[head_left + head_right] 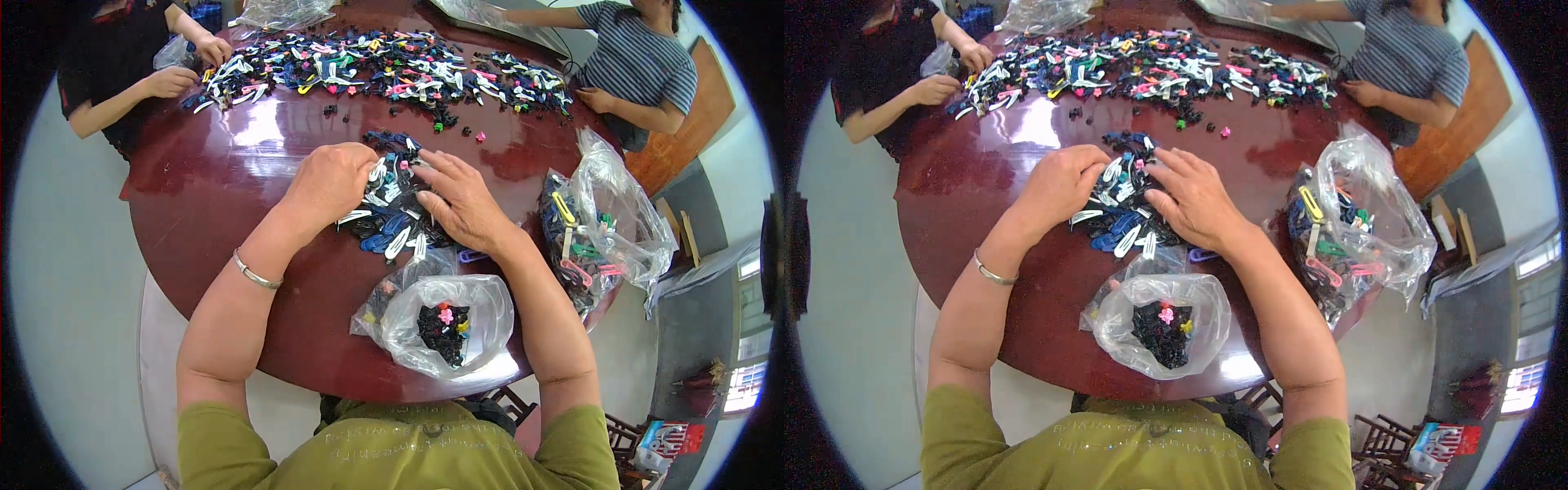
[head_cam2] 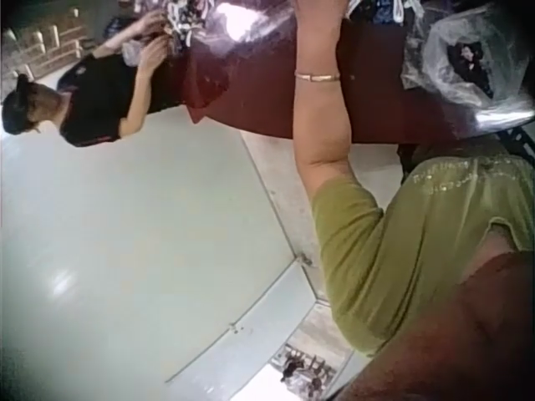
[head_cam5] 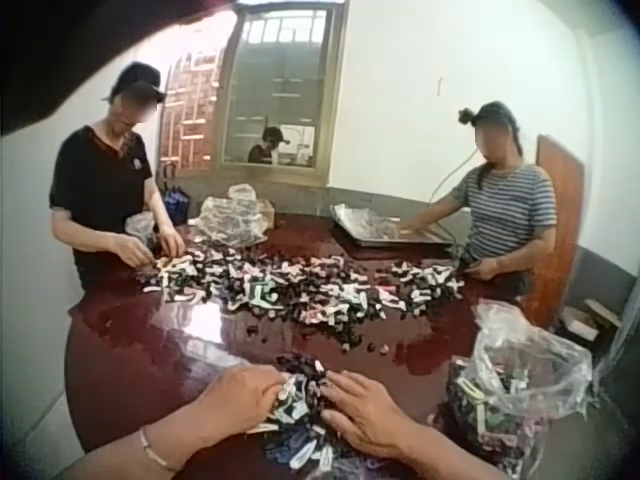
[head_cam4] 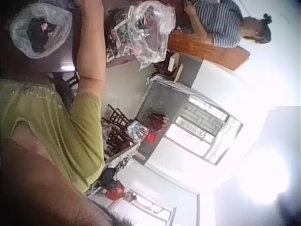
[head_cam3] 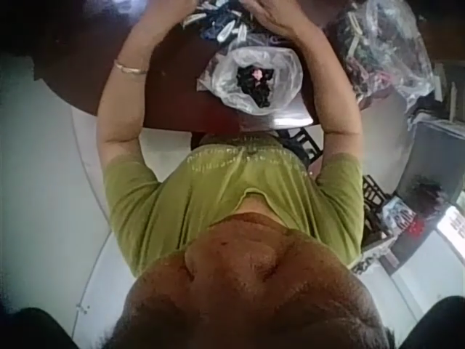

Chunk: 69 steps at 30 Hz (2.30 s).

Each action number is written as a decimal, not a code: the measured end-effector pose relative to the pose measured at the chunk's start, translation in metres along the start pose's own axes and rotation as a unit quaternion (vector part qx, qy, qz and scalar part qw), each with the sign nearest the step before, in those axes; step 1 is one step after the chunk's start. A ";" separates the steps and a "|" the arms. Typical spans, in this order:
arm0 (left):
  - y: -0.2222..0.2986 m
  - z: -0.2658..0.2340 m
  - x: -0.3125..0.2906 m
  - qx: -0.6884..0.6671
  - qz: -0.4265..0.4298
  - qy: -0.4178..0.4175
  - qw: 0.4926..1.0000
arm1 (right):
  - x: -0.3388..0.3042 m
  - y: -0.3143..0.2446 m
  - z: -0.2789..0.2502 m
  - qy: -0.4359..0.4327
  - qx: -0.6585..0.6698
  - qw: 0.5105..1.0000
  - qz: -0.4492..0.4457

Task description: The person packages small hair clips into individual plastic bags by hand.

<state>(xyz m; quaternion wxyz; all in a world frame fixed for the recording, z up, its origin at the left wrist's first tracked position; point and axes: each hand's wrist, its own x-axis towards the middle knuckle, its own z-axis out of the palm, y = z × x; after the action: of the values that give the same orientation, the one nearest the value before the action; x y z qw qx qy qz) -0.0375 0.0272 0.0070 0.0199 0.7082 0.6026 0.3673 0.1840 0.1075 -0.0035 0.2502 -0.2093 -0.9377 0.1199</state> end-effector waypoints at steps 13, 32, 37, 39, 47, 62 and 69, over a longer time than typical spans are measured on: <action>-0.003 0.011 -0.004 0.034 0.102 -0.058 0.993 | 0.004 -0.011 -0.005 -0.006 -0.015 1.000 -0.006; 0.002 0.009 -0.004 -0.061 0.059 -0.078 0.993 | 0.005 -0.031 0.000 -0.047 -0.088 0.992 -0.078; 0.008 0.004 -0.003 -0.065 0.037 -0.095 0.993 | 0.006 -0.031 -0.001 -0.059 -0.078 0.993 -0.063; 0.010 0.002 -0.002 -0.071 0.021 -0.106 0.992 | 0.004 -0.030 -0.001 -0.044 -0.073 0.993 -0.076; 0.011 0.000 -0.001 -0.081 0.004 -0.110 0.991 | 0.004 -0.022 0.005 -0.037 -0.029 0.995 -0.086; -0.007 -0.019 -0.001 0.042 -0.015 -0.074 0.996 | 0.004 -0.014 -0.007 0.013 0.100 0.994 -0.045; -0.002 -0.017 -0.002 0.066 0.006 -0.102 0.993 | 0.002 -0.017 -0.005 0.042 0.028 0.997 -0.064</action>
<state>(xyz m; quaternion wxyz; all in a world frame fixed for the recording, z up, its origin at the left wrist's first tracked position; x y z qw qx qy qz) -0.0483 0.0192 0.0177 0.0316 0.7455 0.6160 0.2526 0.1797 0.0942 0.0066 0.3020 -0.1463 -0.9342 0.1208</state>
